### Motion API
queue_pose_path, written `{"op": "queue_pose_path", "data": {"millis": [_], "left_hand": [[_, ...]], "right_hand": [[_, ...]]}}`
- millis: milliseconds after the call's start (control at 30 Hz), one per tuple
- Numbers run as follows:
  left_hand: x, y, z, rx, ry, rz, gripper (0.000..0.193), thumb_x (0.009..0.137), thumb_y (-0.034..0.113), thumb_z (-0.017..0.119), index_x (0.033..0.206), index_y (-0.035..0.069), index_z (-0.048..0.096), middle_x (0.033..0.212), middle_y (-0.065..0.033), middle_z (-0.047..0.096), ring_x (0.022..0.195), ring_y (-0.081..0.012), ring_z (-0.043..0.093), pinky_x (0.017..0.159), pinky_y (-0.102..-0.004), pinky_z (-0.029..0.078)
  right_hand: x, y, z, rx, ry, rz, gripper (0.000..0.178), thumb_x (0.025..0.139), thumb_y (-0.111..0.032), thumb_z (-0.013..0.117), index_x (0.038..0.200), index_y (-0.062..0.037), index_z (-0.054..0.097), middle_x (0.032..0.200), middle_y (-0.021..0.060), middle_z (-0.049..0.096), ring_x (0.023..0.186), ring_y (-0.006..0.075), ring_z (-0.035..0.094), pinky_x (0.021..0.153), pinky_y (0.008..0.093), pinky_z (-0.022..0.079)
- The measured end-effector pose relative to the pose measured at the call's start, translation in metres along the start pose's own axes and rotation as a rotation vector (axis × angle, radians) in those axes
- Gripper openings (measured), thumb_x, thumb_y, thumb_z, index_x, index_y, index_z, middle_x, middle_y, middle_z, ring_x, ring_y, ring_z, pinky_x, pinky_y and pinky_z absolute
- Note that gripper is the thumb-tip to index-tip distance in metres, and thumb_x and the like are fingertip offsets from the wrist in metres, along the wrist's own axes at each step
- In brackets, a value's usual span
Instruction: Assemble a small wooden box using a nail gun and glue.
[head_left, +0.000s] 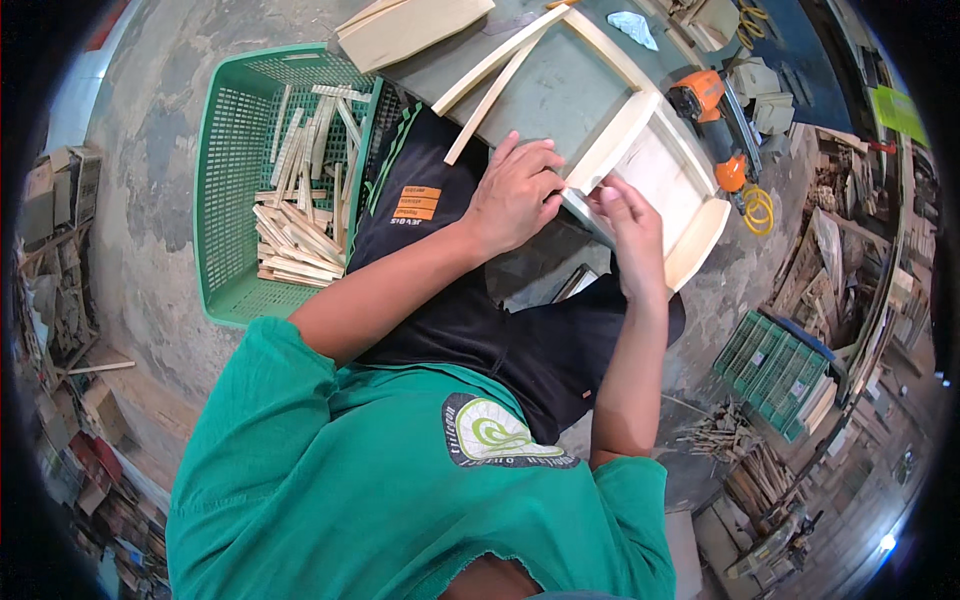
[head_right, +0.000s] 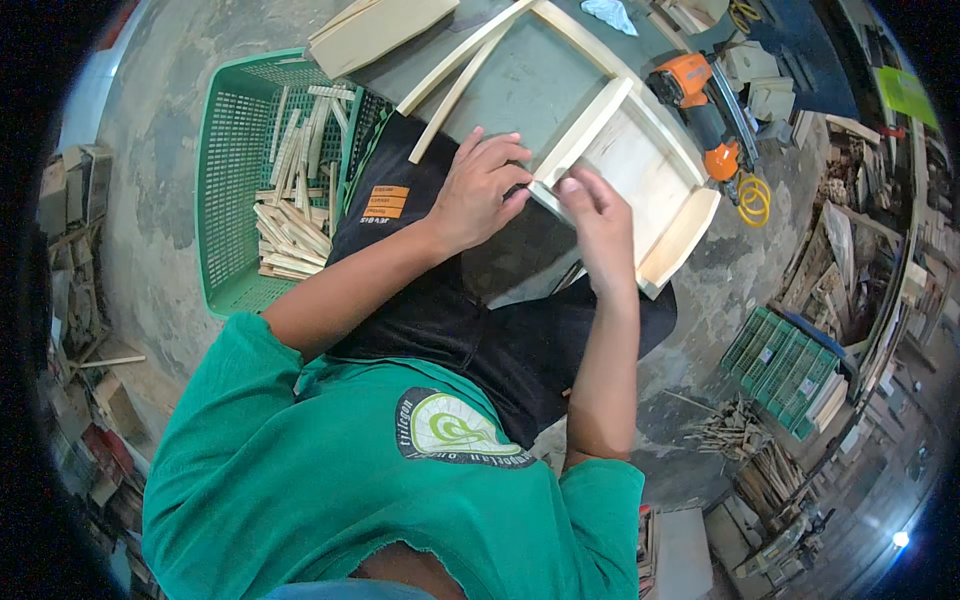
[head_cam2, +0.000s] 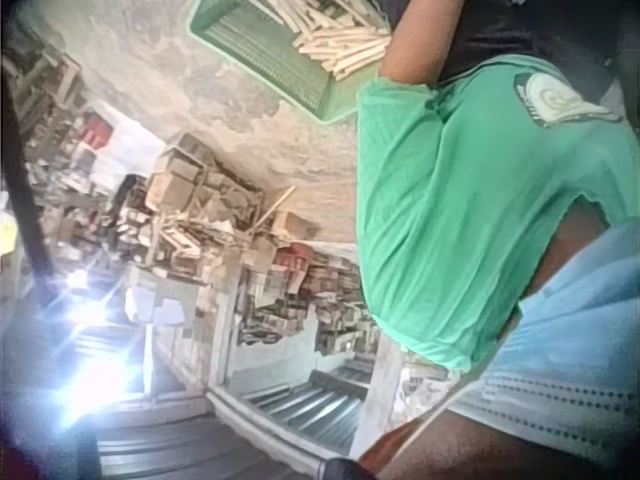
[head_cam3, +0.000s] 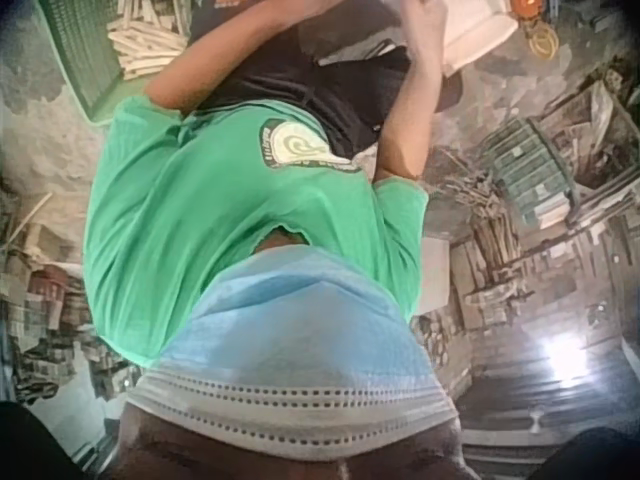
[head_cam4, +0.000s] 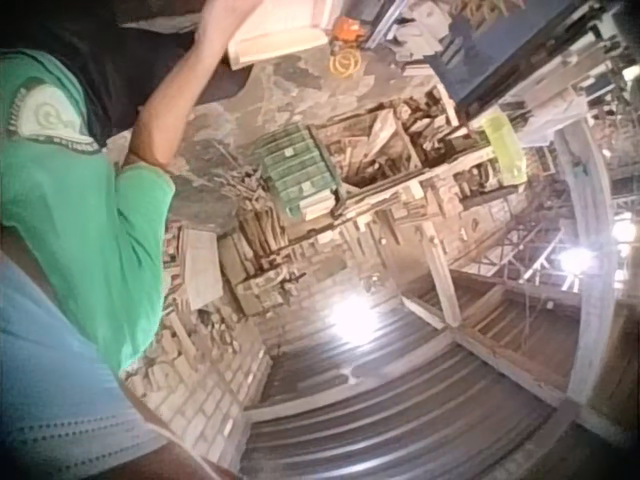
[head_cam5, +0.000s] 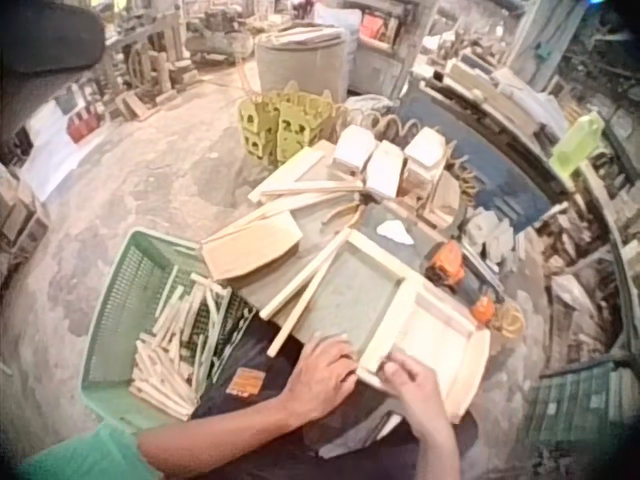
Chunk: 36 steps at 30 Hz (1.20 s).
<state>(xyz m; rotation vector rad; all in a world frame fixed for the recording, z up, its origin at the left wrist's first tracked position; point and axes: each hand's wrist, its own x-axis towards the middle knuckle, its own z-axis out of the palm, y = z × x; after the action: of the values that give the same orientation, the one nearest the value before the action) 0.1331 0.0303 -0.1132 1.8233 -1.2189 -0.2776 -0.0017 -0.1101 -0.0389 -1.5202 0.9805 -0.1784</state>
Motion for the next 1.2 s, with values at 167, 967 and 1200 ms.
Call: {"op": "queue_pose_path", "data": {"millis": [167, 967, 1200], "left_hand": [[0.0, -0.001, 0.002, 0.021, 0.009, 0.021, 0.017, 0.082, 0.009, 0.082, 0.097, 0.01, 0.075, 0.126, -0.0061, 0.066, 0.138, -0.0279, 0.056, 0.123, -0.0571, 0.031], [-0.001, -0.009, 0.008, 0.185, 0.025, 0.078, 0.016, 0.086, 0.012, 0.08, 0.101, 0.015, 0.075, 0.126, -0.0011, 0.069, 0.137, -0.0257, 0.057, 0.122, -0.0538, 0.03], [-0.004, -0.006, 0.015, 0.183, 0.072, 0.067, 0.018, 0.086, 0.012, 0.079, 0.104, 0.015, 0.075, 0.124, -0.0009, 0.071, 0.138, -0.0251, 0.056, 0.124, -0.054, 0.025]], "right_hand": [[0.0, 0.004, 0.016, -0.036, 0.072, -0.022, 0.037, 0.103, -0.026, 0.069, 0.118, 0.0069, 0.073, 0.104, 0.0052, 0.074, 0.097, 0.0115, 0.065, 0.089, 0.0276, 0.051], [0.01, 0.013, 0.019, -0.006, 0.079, -0.052, 0.038, 0.096, -0.026, 0.074, 0.117, 0.0059, 0.076, 0.097, 0.008, 0.077, 0.089, 0.0116, 0.067, 0.082, 0.0279, 0.052], [0.013, 0.019, 0.019, -0.003, 0.08, -0.074, 0.038, 0.096, -0.027, 0.074, 0.116, 0.005, 0.077, 0.097, 0.0074, 0.078, 0.088, 0.012, 0.067, 0.082, 0.028, 0.052]]}}
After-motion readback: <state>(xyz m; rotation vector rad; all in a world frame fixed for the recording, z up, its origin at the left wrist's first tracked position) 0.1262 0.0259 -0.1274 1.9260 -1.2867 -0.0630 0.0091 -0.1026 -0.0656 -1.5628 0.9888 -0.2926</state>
